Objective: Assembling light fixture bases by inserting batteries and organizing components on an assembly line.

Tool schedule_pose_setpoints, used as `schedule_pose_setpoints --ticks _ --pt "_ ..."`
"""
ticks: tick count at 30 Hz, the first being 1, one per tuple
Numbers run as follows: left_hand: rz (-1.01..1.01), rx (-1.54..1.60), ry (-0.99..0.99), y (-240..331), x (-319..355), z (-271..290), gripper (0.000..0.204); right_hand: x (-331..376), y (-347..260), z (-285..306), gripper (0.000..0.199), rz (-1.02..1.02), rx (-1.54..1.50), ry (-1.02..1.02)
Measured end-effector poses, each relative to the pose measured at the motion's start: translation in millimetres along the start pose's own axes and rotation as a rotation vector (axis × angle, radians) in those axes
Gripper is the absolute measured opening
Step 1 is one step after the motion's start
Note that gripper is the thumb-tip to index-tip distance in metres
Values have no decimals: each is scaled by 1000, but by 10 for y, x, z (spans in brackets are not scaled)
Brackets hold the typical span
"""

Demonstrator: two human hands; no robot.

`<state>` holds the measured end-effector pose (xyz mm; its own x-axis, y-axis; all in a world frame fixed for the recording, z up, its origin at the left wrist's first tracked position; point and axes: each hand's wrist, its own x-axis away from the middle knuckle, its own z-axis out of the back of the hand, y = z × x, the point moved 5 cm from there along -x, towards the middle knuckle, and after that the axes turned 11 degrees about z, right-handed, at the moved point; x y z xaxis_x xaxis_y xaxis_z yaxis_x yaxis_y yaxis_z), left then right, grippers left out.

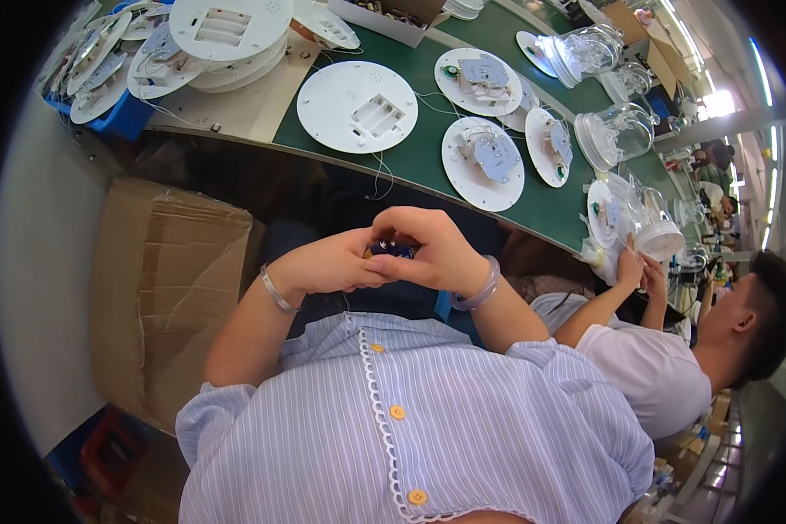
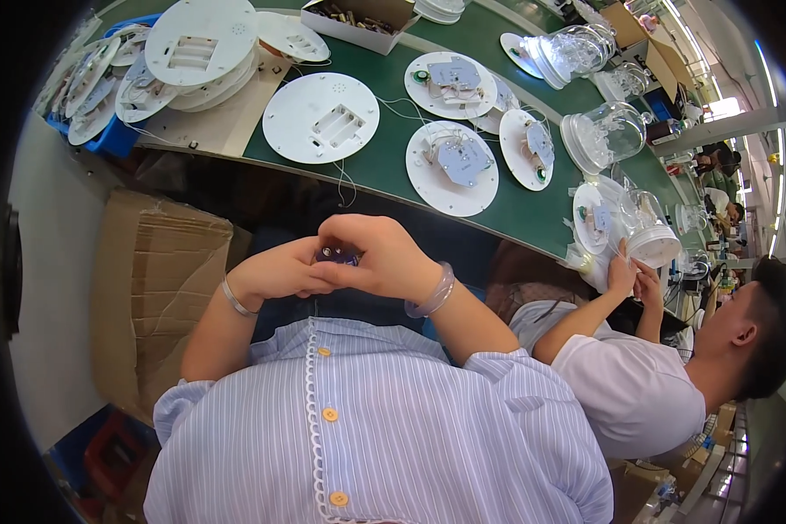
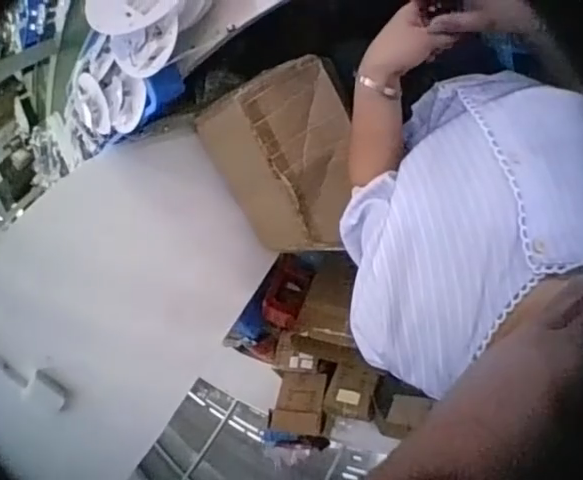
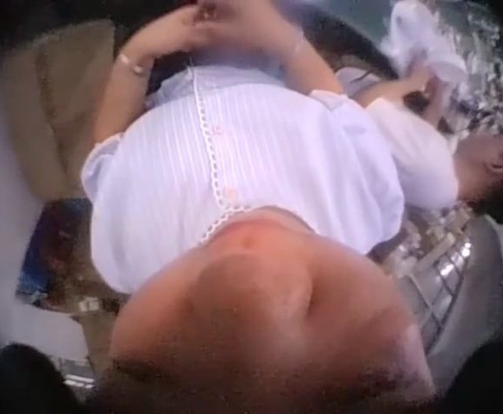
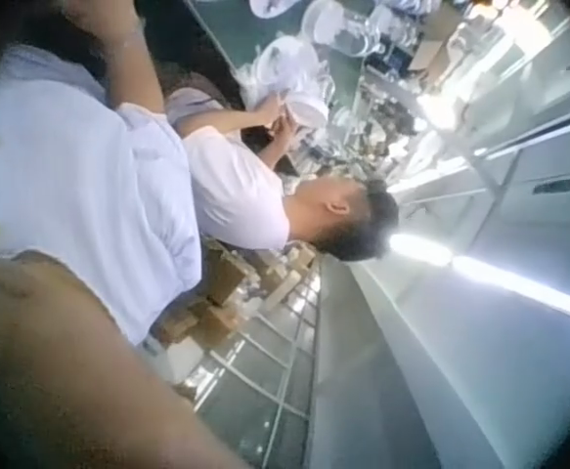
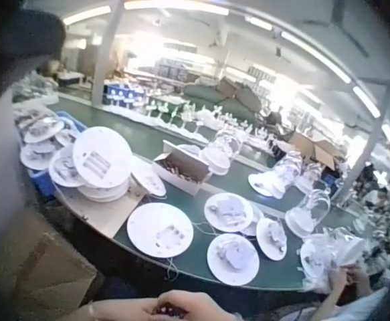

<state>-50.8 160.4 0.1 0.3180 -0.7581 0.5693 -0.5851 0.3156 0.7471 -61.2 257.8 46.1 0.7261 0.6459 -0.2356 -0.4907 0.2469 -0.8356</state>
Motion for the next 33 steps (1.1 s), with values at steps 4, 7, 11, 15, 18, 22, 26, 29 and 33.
schedule_pose_setpoints --ticks 4,7,11,15,18,22,26,29,33 --pt "-68 11 36 60 -7 -4 30 -7 -53 12 20 134 116 28" --pt "-62 81 45 79 13 -25 29 7 -8 48 20 119 55 62" --pt "-102 217 -2 133 38 -35 27 -16 63 128 20 133 -97 109" --pt "-22 367 -179 62 6 2 27 -53 65 164 18 57 -186 35" --pt "-107 452 -182 87 -4 28 31 -28 182 168 18 -42 -285 101" --pt "-218 382 240 87 -25 396 38 -192 340 442 19 -146 -338 344" --pt "-307 524 473 34 -22 806 38 -645 516 829 25 -231 -246 434" --pt "-296 557 510 86 -26 900 34 -919 718 965 24 -293 -23 364" --pt "-319 556 548 150 -19 905 34 -1026 972 916 24 -355 6 297"
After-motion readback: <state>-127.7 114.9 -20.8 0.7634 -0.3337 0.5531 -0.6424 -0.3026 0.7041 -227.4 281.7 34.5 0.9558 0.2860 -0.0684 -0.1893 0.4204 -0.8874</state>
